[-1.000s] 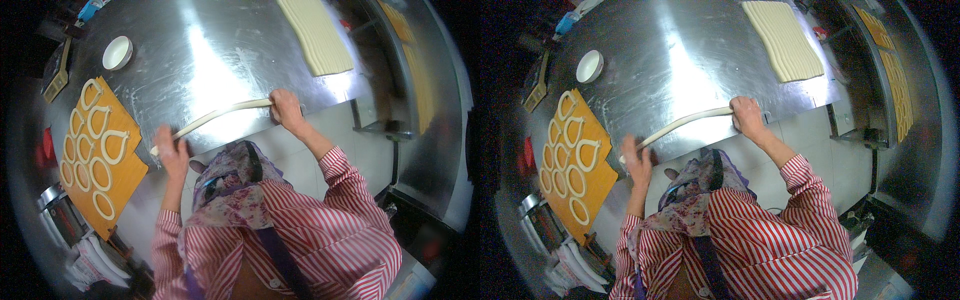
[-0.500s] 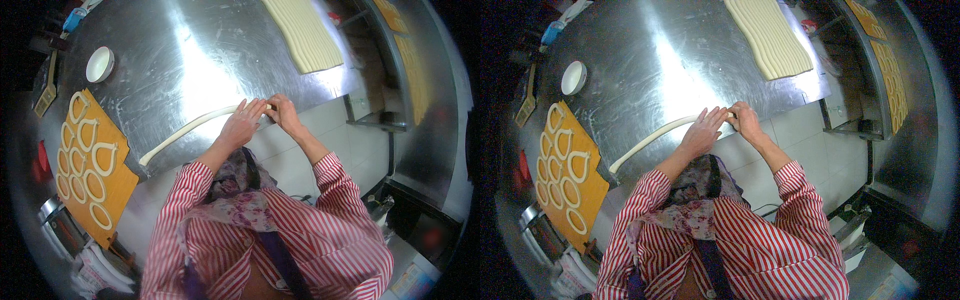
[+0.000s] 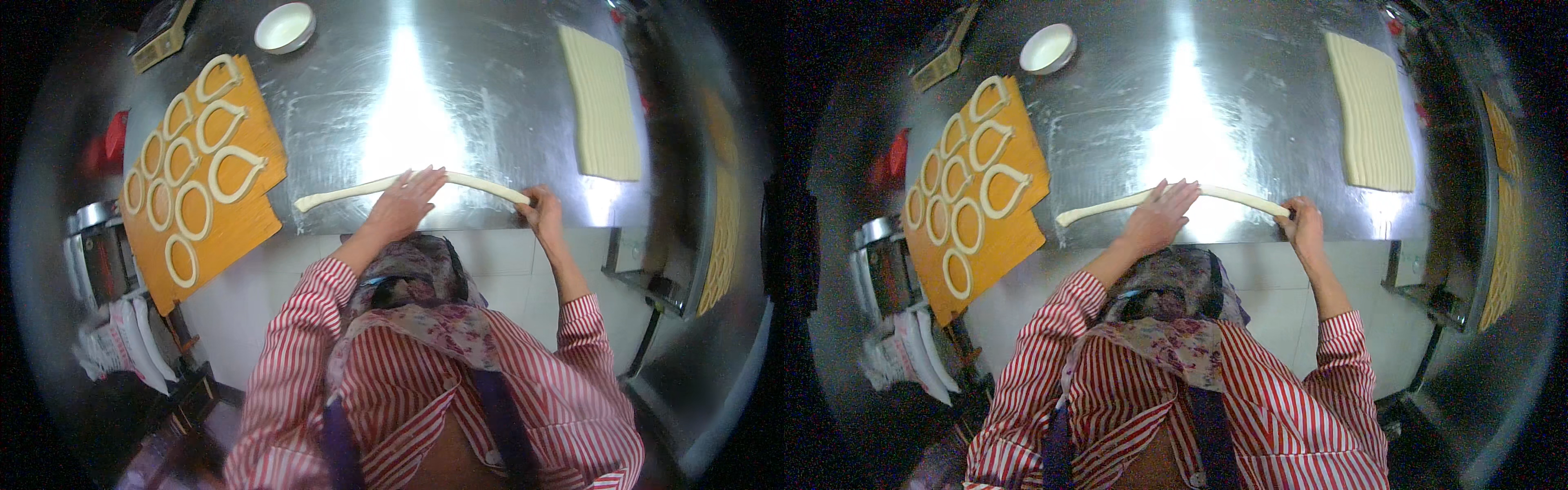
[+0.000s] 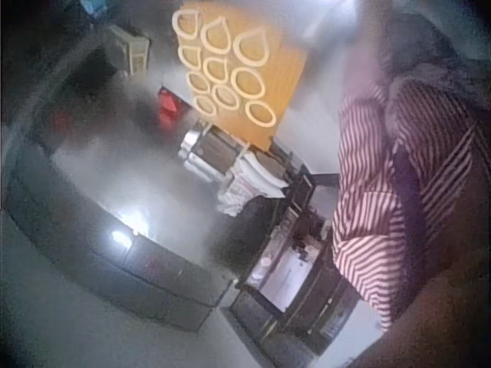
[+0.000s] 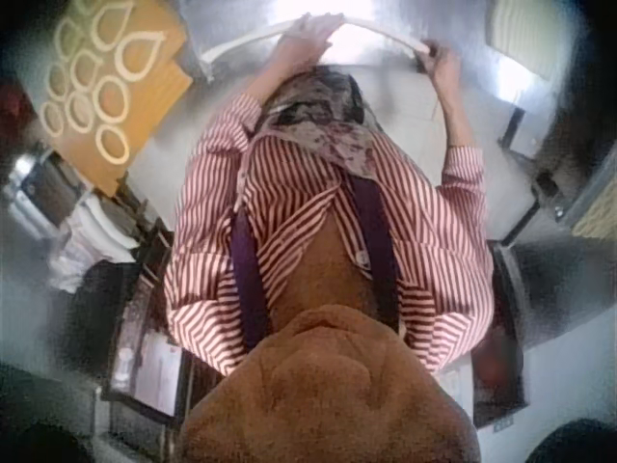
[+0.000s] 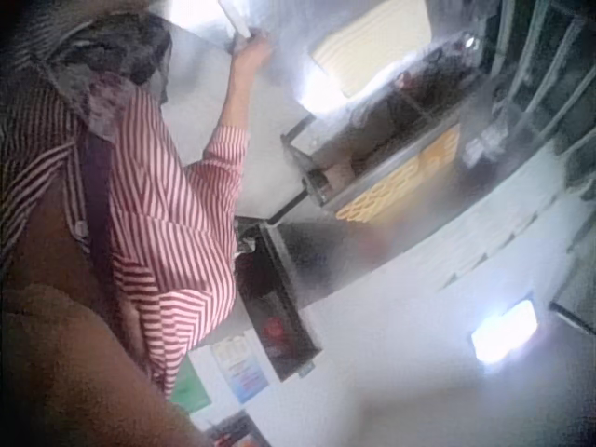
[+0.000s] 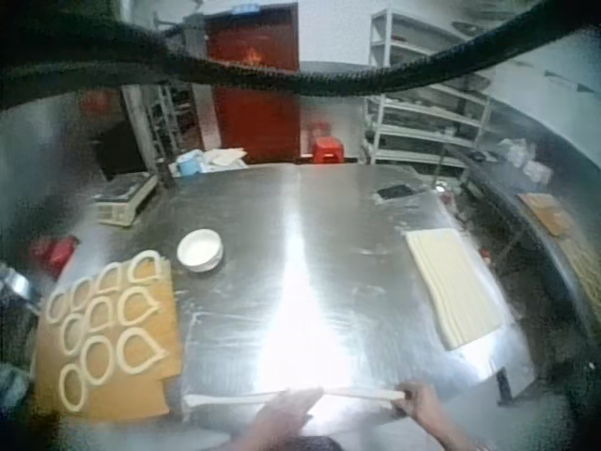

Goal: The person shapes long strips of dough into circular rings by hand on a wooden board. They repeatedly pick up a strip, curve it into a loop, and press the ends together to seal the shape, arranging the finished rings in rows on the board.

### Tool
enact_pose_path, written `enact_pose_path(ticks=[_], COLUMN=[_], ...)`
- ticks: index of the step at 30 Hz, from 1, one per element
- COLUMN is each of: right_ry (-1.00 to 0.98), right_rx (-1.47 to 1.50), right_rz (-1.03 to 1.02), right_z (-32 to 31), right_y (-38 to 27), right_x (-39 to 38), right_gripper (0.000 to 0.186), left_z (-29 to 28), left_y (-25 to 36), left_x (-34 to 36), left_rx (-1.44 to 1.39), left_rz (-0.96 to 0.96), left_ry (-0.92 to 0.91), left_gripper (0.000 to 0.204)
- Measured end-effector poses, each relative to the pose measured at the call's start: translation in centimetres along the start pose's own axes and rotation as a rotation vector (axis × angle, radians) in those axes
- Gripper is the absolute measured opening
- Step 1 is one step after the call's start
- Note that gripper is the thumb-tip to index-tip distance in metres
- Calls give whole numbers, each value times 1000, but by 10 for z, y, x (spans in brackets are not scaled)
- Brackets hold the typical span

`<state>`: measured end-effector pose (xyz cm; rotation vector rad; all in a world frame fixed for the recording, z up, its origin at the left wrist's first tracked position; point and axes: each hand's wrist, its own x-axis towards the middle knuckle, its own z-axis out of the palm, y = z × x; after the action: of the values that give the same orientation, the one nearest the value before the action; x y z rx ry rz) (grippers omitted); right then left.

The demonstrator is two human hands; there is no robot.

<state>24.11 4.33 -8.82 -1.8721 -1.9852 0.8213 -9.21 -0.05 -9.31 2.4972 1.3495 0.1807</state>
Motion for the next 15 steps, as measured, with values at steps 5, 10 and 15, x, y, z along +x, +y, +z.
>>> enact_pose_path(ticks=[5, 10, 15], right_ry=[23, -165, -490], right_rx=[-120, -177, 174], right_rz=[-218, -332, 173], right_z=[0, -6, -17], right_y=[-22, -64, -81], right_x=[5, 1, 5], right_gripper=[37, 37, 20], left_z=[-15, -29, -19], left_y=[-79, -99, -99], left_x=[-107, -160, -150], left_rx=[52, -11, -16], left_rz=[-420, -442, -366], left_ry=[204, 190, 282], left_gripper=[53, 26, 11])
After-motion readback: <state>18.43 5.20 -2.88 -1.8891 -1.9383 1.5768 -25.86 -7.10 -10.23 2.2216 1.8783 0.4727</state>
